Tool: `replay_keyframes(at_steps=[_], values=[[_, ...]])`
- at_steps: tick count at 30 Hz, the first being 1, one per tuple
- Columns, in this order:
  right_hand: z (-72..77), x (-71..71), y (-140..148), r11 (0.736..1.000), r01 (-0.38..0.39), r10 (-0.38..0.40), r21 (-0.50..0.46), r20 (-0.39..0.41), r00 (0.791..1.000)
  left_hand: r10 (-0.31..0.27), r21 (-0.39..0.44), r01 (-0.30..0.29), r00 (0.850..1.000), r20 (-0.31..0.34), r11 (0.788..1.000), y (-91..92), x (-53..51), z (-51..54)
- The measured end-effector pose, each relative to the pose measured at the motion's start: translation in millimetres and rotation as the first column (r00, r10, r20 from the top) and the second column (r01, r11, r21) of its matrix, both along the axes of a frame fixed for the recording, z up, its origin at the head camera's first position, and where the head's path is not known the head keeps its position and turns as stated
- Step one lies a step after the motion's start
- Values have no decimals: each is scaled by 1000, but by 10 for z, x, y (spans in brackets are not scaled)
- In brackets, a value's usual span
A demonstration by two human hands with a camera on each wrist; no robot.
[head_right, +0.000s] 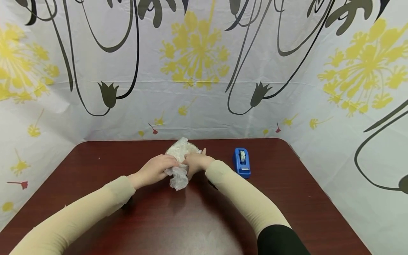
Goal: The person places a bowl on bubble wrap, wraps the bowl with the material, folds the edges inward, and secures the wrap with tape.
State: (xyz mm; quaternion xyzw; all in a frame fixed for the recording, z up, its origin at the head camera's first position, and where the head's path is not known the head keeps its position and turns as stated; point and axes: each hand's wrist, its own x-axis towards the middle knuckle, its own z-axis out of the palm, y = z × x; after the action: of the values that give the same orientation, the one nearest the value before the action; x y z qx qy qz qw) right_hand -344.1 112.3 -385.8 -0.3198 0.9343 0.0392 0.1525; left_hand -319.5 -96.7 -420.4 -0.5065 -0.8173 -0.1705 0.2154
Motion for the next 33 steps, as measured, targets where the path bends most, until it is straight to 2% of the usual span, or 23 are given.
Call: replay_keyframes(at_steps=[2,5,7,10,13,17,21,24,26,27,28,30,31,33], values=[[-5,6,4,1000,-12,12,-7,-13,1000,42,59,-52,987,155,997,19,19,2],[2,26,14,999,-15,14,-31,-18,1000,97,107,-136,946,310,985,36,27,-17],[8,34,28,998,2,-2,-63,-2,1000,120,126,-176,924,364,976,50,20,-36],[26,37,68,990,66,-59,-128,60,996,131,146,-206,905,403,968,82,0,-56],[27,14,118,978,117,-97,-171,118,988,136,162,-224,894,426,961,113,-10,-57],[26,-16,160,967,141,-105,-213,169,980,151,160,-246,880,450,956,137,1,-29],[34,-29,162,947,137,-70,-290,230,971,169,182,-282,866,470,942,156,18,11],[32,-28,153,932,142,-50,-334,268,962,168,223,-304,863,477,926,168,30,31],[24,-24,149,926,157,-58,-344,281,958,176,240,-312,872,457,919,172,28,29],[20,-19,148,924,170,-70,-344,284,956,194,243,-318,883,427,916,174,24,25],[15,-16,145,925,181,-83,-334,288,954,222,242,-333,893,392,911,174,24,21],[3,-14,139,930,197,-108,-309,282,953,296,241,-379,900,320,893,173,20,13],[-6,-16,136,934,201,-119,-294,274,954,335,237,-406,896,290,882,173,20,12],[-14,-17,131,940,208,-137,-269,260,956,393,230,-455,879,270,860,176,27,19]])
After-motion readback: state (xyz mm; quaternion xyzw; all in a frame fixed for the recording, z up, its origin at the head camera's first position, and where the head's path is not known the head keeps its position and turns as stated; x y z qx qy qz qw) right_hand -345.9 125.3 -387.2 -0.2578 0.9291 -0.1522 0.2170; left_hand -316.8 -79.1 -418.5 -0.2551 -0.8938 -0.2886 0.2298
